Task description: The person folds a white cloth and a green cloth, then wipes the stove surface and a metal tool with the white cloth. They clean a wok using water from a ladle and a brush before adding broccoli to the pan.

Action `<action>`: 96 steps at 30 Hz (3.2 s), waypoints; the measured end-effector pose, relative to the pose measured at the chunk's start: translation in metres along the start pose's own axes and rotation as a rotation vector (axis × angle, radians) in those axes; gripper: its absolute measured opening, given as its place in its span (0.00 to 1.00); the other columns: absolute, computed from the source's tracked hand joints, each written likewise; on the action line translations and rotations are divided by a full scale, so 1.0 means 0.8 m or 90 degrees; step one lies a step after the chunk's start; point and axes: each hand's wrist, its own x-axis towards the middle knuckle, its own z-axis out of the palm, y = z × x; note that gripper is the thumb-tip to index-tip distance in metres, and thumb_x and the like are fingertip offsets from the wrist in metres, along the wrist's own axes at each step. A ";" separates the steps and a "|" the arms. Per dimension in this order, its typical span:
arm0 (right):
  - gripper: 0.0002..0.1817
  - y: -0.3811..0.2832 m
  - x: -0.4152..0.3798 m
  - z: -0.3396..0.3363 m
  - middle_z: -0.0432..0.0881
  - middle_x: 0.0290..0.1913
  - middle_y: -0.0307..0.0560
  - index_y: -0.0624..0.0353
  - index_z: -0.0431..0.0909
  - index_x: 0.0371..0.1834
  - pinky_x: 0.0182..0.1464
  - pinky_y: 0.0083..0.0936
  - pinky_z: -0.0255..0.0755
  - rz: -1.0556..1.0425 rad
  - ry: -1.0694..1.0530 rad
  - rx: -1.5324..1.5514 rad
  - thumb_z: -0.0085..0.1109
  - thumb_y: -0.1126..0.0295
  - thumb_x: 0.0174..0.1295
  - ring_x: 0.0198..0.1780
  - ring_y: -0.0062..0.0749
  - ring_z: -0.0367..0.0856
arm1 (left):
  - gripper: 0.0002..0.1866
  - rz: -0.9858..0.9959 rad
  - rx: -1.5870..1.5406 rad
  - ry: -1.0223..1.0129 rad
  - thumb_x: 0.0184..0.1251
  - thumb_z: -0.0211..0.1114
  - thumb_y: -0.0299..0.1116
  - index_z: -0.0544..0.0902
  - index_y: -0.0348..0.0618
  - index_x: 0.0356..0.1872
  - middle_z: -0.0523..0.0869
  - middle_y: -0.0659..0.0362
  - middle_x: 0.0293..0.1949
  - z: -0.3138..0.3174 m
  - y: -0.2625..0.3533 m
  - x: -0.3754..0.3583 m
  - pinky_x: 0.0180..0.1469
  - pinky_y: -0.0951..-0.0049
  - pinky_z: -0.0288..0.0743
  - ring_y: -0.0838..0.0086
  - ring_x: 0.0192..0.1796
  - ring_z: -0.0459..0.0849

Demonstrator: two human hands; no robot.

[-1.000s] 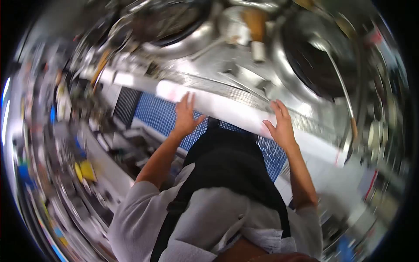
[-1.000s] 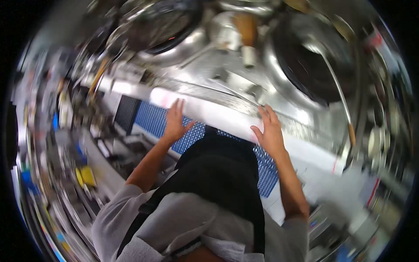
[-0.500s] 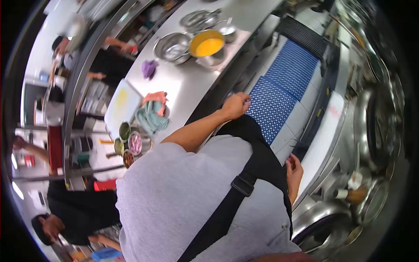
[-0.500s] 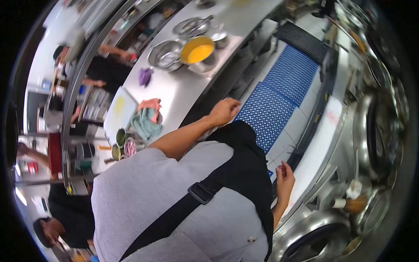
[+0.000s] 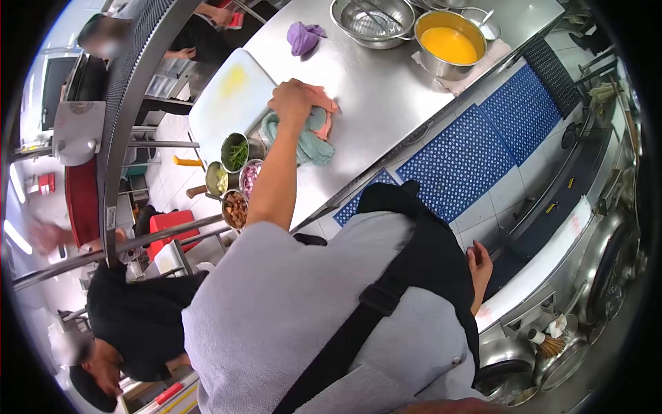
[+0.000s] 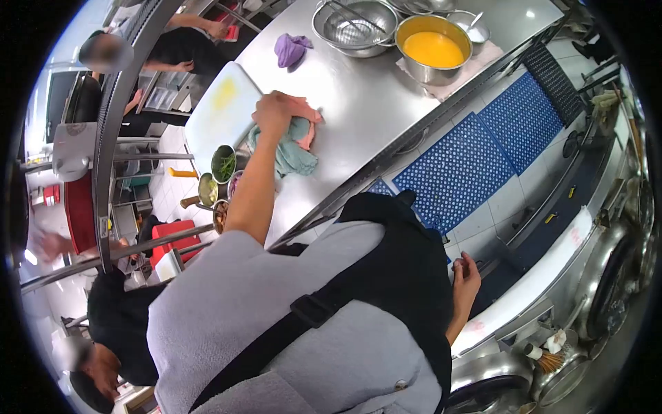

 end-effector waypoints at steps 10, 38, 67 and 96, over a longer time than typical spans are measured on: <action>0.26 -0.275 0.090 0.088 0.86 0.54 0.51 0.59 0.74 0.71 0.54 0.26 0.78 -0.367 -0.246 0.078 0.63 0.75 0.69 0.48 0.28 0.85 | 0.10 0.209 -0.827 0.368 0.85 0.50 0.31 0.69 0.33 0.54 0.84 0.50 0.46 -0.143 0.137 -0.019 0.52 0.72 0.79 0.70 0.46 0.84; 0.20 0.037 -0.129 -0.621 0.87 0.53 0.43 0.58 0.82 0.60 0.56 0.29 0.79 -0.238 0.788 -0.079 0.57 0.79 0.63 0.54 0.30 0.85 | 0.12 0.682 -0.460 -0.827 0.72 0.67 0.25 0.84 0.33 0.53 0.91 0.49 0.44 0.089 0.502 -0.287 0.53 0.70 0.82 0.68 0.48 0.90; 0.16 0.202 -0.234 -0.808 0.90 0.40 0.55 0.62 0.81 0.53 0.48 0.31 0.80 0.082 0.971 -0.062 0.57 0.76 0.62 0.44 0.39 0.90 | 0.32 1.234 -0.767 -0.892 0.75 0.59 0.26 0.62 0.38 0.78 0.69 0.45 0.76 -0.065 1.102 -0.886 0.77 0.65 0.61 0.63 0.77 0.68; 0.16 0.324 -0.160 -0.656 0.69 0.17 0.33 0.48 0.72 0.18 0.18 0.19 0.52 0.103 0.199 0.581 0.68 0.69 0.60 0.17 0.18 0.65 | 0.20 1.752 -0.530 -0.235 0.67 0.61 0.33 0.77 0.42 0.58 0.81 0.43 0.58 -0.064 1.068 -0.898 0.55 0.64 0.80 0.54 0.56 0.85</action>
